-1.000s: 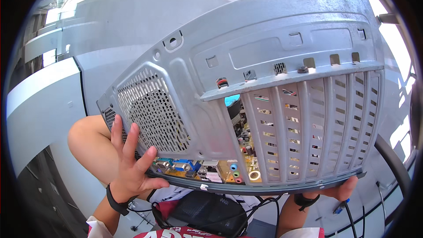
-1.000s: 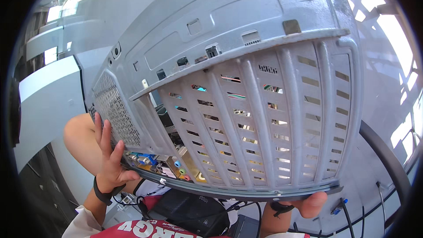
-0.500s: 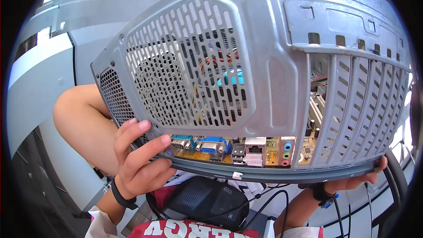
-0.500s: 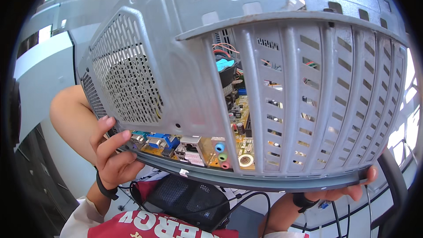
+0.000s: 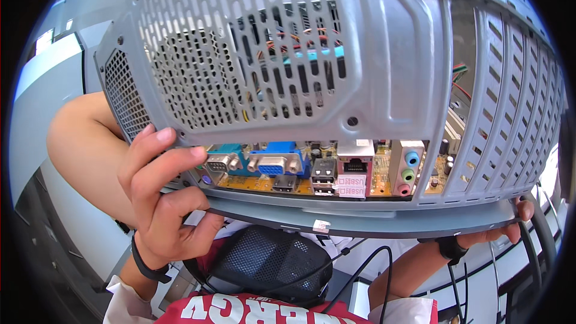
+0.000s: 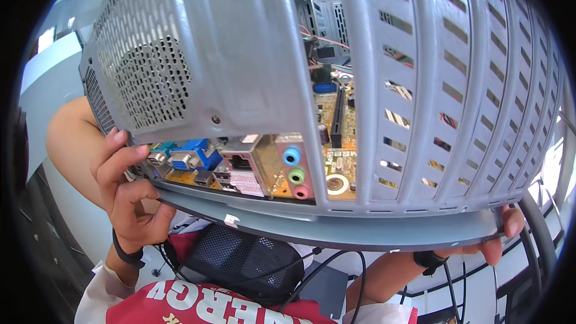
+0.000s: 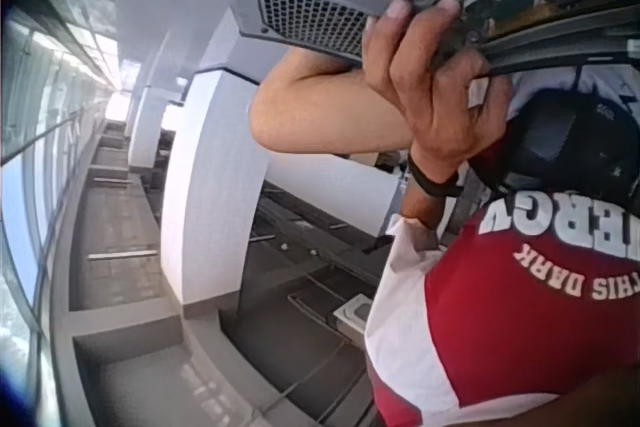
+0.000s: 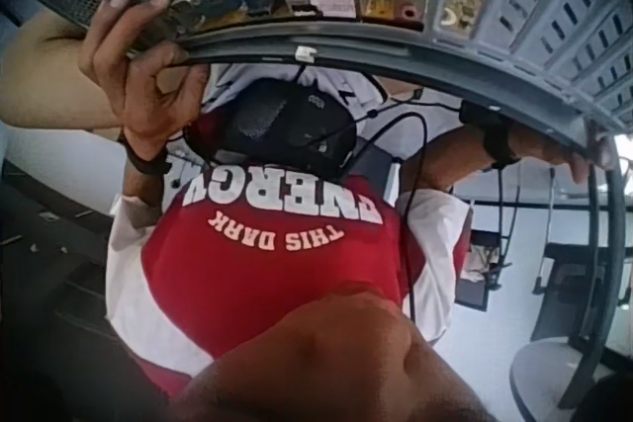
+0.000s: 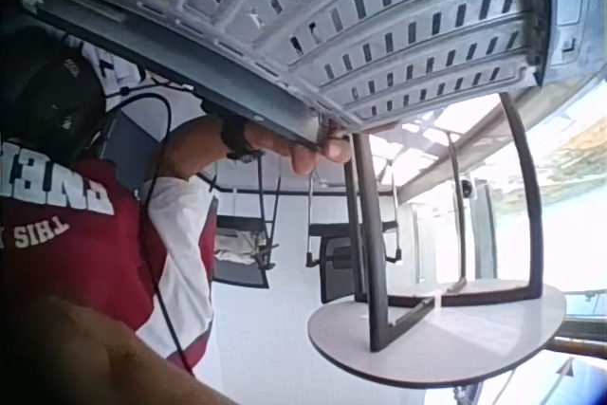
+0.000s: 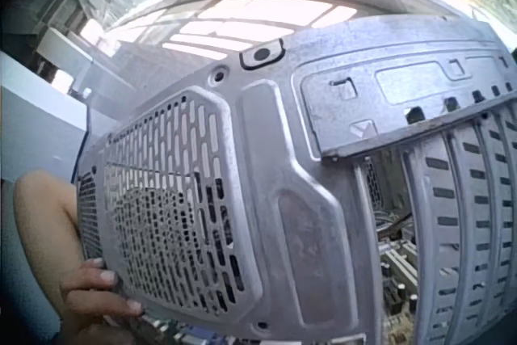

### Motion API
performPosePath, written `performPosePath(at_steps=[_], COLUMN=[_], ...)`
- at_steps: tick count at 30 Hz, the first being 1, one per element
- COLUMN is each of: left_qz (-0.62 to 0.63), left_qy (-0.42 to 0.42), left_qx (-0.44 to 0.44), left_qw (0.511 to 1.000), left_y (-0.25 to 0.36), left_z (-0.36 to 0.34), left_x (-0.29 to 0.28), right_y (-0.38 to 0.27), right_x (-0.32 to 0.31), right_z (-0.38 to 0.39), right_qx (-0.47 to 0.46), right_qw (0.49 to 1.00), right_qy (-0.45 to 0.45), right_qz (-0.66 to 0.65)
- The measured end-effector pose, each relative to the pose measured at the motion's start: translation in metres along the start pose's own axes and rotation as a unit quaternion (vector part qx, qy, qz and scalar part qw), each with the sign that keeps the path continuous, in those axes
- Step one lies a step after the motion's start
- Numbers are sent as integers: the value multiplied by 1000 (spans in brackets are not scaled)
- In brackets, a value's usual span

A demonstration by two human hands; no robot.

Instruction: The person uses a screwdriver to remove and replace screws and panels on a computer tower.

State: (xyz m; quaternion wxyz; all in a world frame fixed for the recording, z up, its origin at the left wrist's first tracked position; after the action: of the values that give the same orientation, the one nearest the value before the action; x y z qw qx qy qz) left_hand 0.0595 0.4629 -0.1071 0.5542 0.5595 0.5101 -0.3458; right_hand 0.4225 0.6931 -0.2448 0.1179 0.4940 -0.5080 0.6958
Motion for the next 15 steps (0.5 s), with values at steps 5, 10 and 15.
performPosePath(at_steps=[5,10,15], left_qz=[-9,3,-7], left_qy=[-9,11,40], left_qx=[-21,-5,16], left_qw=[1000,1000,999], left_y=[-1,-6,-12], left_z=[10,18,12], left_x=[-3,12,11], right_y=[10,12,31], right_x=[-17,-12,9], right_z=[5,7,-15], right_qx=[-65,-110,-209], right_qw=[998,986,961], right_qy=[8,43,37], right_qz=[5,113,175])
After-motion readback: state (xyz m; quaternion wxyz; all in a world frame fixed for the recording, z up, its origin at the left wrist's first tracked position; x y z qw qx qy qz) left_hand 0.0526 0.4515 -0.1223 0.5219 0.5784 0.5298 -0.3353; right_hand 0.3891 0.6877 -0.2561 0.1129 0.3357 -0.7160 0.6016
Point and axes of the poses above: each hand's wrist, its own z-axis away from the middle knuckle, its own x-axis out of the palm, y = z × x, the point moved 1 cm from there along -z, towards the middle knuckle, and after that the axes turned 11 degrees about y, right-handed, at the moved point
